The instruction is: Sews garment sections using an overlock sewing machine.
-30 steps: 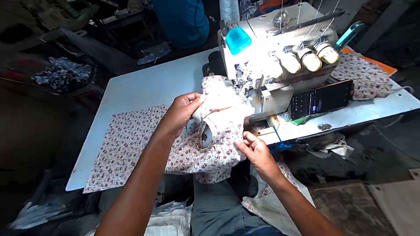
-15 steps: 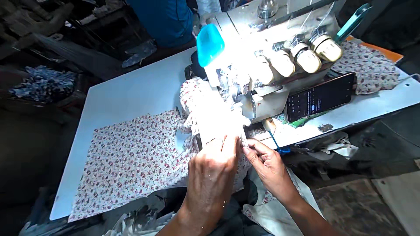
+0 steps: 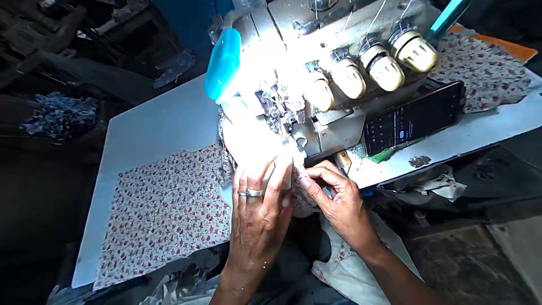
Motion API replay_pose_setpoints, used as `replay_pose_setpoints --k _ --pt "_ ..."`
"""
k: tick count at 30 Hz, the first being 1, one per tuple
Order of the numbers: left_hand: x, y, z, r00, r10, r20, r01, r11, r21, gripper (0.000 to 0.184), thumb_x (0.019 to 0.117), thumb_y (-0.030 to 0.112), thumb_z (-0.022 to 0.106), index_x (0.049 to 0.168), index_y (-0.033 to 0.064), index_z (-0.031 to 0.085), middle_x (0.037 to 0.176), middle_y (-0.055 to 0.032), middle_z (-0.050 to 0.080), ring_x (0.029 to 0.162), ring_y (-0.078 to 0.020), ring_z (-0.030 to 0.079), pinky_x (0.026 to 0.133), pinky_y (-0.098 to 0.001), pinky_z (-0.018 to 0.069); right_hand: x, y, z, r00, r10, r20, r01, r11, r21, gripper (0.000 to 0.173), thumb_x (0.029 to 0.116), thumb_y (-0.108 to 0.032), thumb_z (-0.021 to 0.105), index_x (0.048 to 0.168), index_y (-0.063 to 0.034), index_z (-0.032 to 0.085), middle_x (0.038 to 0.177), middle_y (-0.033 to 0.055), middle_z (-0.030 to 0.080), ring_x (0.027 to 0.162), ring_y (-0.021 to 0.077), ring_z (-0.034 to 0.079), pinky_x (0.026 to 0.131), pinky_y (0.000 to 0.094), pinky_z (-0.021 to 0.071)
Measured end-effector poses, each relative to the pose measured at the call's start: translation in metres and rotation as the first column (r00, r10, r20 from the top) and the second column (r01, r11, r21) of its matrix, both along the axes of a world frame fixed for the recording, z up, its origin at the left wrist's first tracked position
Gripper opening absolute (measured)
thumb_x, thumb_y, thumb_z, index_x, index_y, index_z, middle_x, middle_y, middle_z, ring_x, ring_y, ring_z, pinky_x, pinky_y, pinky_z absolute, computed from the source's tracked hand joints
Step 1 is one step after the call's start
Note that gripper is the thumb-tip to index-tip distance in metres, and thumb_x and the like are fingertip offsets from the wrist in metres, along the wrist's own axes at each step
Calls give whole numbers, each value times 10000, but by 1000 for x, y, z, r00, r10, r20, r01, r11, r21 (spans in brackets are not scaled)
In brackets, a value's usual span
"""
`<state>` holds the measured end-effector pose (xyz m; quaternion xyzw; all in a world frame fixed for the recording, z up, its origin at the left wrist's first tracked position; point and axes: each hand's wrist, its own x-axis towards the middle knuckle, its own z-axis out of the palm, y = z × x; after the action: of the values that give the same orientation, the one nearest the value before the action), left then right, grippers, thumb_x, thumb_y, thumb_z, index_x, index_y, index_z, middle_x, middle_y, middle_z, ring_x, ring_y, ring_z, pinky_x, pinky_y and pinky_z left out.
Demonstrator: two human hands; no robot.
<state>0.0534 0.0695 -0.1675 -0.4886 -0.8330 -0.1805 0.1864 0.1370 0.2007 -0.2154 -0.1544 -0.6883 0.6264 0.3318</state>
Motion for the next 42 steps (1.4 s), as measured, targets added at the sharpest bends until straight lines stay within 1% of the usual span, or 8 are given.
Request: replay_pose_setpoints --k 4,9,11,13,17,36,40,42 --pt "-14 -6 -11 999 -28 28 25 995 92 481 921 115 681 1396 75 619 1312 -185 603 1245 -321 568 1078 -426 442 6 0 4 997 78 -5 -78 992 -97 150 954 -79 681 1079 -15 733 971 24 699 793 14 670 743 155 581" --pt "-21 -1 -1 973 -229 15 215 934 284 188 994 141 640 1106 56 765 1293 -151 681 1304 -263 583 1155 -414 397 9 0 9 994 103 -46 -110 977 -184 128 952 -41 671 1062 5 719 927 25 703 722 23 668 693 163 587" --pt "-24 -2 -2 955 -290 -62 295 913 282 175 1008 149 624 1044 48 762 1186 -110 746 1170 -208 675 1058 -342 476 10 1 9 993 106 -45 -113 975 -191 109 960 -46 661 1043 -3 716 912 15 705 706 15 657 677 158 578" --pt "-28 -2 -8 952 -282 -117 303 922 242 170 989 120 647 1072 44 774 1147 -115 761 1050 -205 710 944 -305 505 11 1 10 992 119 -43 -126 964 -235 106 959 -33 656 1047 -4 708 885 15 709 693 26 666 669 168 584" --pt "-20 1 -16 972 -199 -122 220 957 190 294 947 46 663 1235 46 718 1268 -141 701 1110 -246 664 958 -322 492 13 1 12 989 134 -59 -145 950 -275 128 952 -7 658 1069 8 706 901 33 711 717 50 683 697 192 601" --pt "-9 -9 -7 959 -225 -174 251 958 142 114 942 156 710 979 162 817 913 -65 719 884 -221 614 780 -354 432 14 2 12 987 146 -60 -157 953 -260 122 969 -28 638 1051 -3 725 835 21 730 721 73 705 720 224 612" --pt "-9 0 -30 961 -187 -202 229 950 212 360 916 470 704 1093 159 673 1231 -99 634 1153 -236 552 1026 -387 350 10 5 17 993 104 -54 -113 970 -215 114 933 -28 691 1042 -36 725 838 13 720 708 65 690 686 214 605" --pt "-8 4 -45 963 -155 -220 200 959 203 341 955 329 679 1222 131 602 1394 -121 580 1340 -261 501 1188 -454 244 11 0 17 997 65 -35 -70 986 -150 208 923 -29 688 1127 -66 665 876 20 725 720 83 700 668 218 600"
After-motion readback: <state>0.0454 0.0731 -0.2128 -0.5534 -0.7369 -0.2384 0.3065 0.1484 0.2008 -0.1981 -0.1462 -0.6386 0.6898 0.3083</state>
